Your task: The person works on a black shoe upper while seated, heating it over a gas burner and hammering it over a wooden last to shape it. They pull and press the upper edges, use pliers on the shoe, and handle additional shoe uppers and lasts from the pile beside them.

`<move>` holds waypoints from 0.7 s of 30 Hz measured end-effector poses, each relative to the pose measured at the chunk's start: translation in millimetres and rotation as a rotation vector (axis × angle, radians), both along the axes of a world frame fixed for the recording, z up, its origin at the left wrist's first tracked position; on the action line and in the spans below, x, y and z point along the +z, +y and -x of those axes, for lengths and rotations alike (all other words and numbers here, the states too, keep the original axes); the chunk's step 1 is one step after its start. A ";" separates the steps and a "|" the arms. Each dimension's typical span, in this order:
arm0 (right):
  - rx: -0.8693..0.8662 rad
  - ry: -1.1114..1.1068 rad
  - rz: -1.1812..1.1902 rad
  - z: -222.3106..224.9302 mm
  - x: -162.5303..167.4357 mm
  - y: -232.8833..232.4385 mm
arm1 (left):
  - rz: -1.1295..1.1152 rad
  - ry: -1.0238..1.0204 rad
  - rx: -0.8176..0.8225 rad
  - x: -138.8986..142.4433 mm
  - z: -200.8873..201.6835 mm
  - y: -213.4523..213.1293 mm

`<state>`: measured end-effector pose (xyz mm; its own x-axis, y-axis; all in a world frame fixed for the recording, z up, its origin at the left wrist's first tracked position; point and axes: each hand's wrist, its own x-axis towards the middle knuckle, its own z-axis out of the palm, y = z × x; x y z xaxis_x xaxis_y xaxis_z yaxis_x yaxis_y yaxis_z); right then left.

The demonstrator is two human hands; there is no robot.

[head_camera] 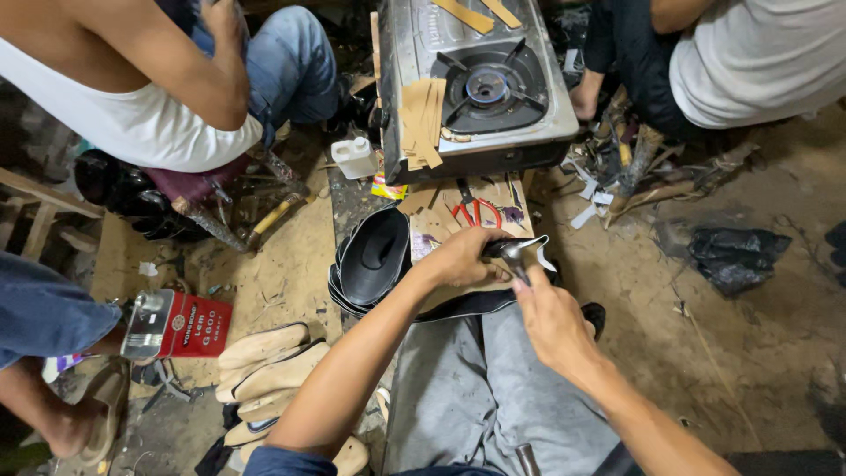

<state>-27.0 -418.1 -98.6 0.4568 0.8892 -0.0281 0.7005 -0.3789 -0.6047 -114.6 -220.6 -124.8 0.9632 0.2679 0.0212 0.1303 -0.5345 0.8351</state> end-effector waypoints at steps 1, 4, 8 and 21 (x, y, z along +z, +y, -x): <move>-0.008 0.158 -0.098 -1.3 -3.7 0.1 | -0.001 -0.012 0.003 -1.2 1.6 0.7; -0.010 0.419 -0.392 -4.8 -9.5 -0.3 | 0.059 0.022 0.037 -5.4 2.7 -0.5; 0.037 0.242 -0.251 -5.0 -7.0 0.2 | -0.022 -0.025 0.057 -2.7 4.5 -1.7; -0.119 0.924 -0.299 -14.3 7.0 -30.3 | 0.268 -0.831 0.866 59.3 65.7 -66.0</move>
